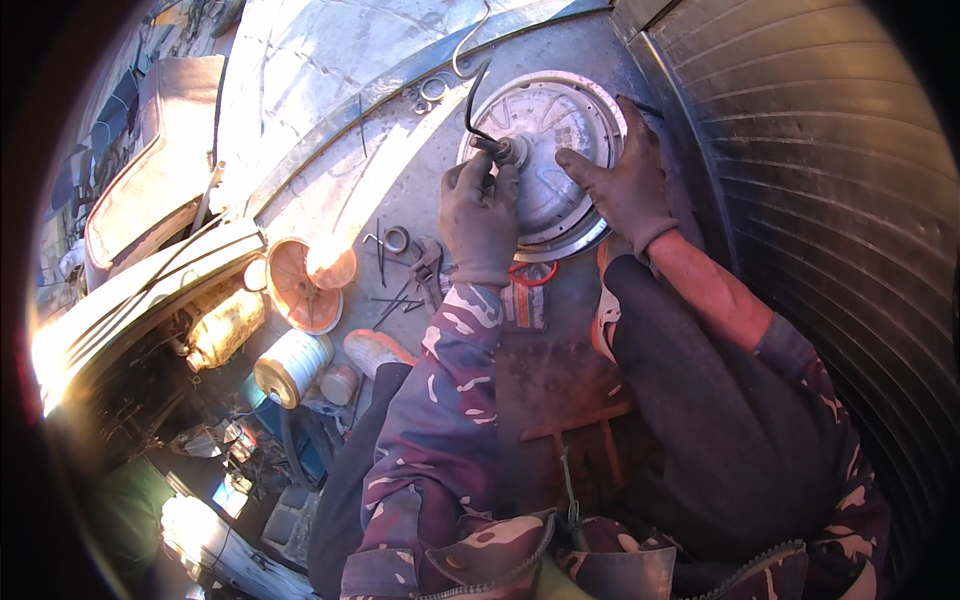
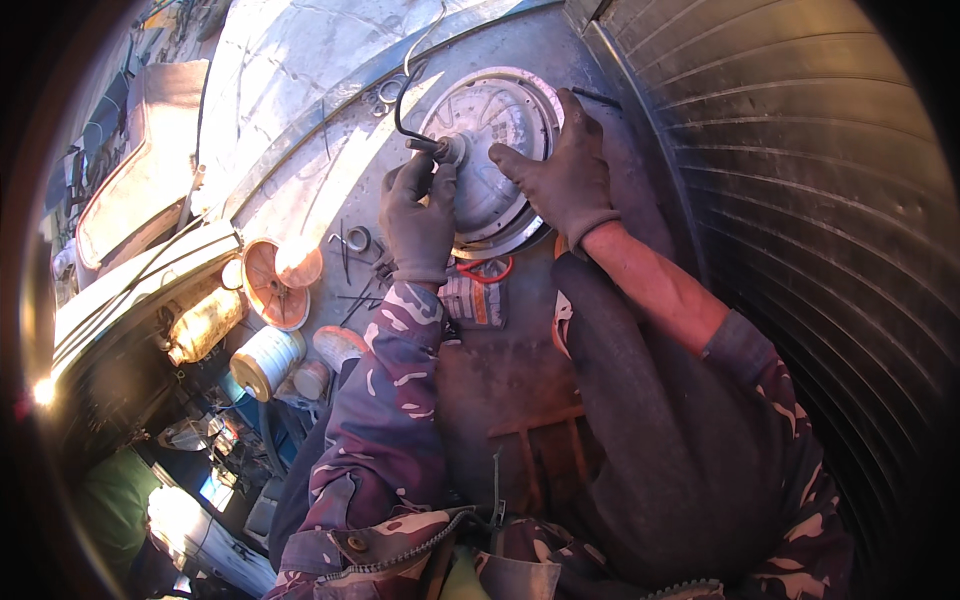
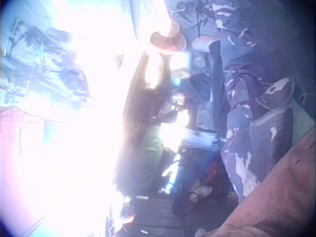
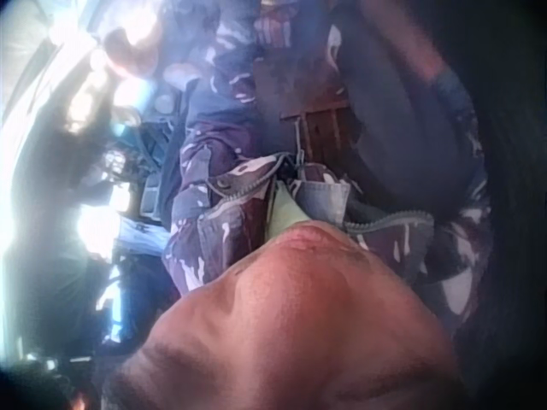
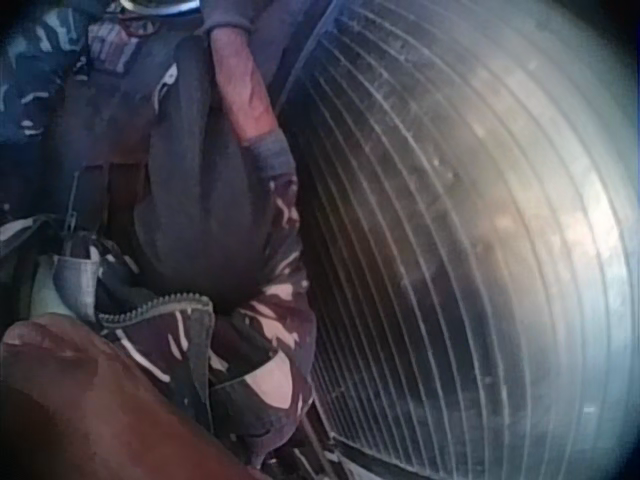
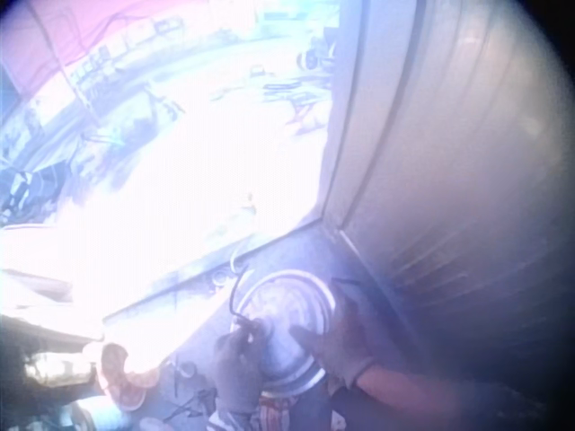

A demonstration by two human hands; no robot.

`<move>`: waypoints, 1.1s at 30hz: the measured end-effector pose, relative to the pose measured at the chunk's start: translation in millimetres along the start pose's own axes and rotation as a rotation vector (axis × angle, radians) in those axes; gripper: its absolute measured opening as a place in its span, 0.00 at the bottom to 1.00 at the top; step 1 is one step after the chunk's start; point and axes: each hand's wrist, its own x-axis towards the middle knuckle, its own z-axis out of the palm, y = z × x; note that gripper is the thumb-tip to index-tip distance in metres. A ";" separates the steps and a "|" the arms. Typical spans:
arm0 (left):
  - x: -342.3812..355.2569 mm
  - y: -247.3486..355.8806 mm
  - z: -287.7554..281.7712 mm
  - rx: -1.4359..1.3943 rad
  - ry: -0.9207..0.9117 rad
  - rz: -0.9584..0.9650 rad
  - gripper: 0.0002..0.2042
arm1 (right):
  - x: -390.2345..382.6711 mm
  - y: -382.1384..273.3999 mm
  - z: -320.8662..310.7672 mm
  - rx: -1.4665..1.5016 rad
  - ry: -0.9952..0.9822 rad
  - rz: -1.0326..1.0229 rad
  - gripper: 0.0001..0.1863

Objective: The person, seated on the floor of a cluttered repair workshop, works on a washing machine motor assembly. They thread a wire through the pulley wheel, fit the pulley onto the motor shaft, and use an adjustable wrench to tighten the fastener on the shaft, repositioning the assembly as they work.

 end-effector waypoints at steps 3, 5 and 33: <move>-1.9 -1.9 1.3 -0.047 0.017 0.043 0.17 | 1.2 0.9 0.6 -0.017 0.017 -0.017 0.59; -0.7 -2.6 0.9 -0.065 0.011 0.065 0.17 | 1.9 1.2 1.0 -0.021 0.028 -0.027 0.58; 5.7 24.5 -1.8 -0.085 -0.085 0.074 0.14 | 13.1 2.7 -5.0 0.008 -0.011 -0.028 0.59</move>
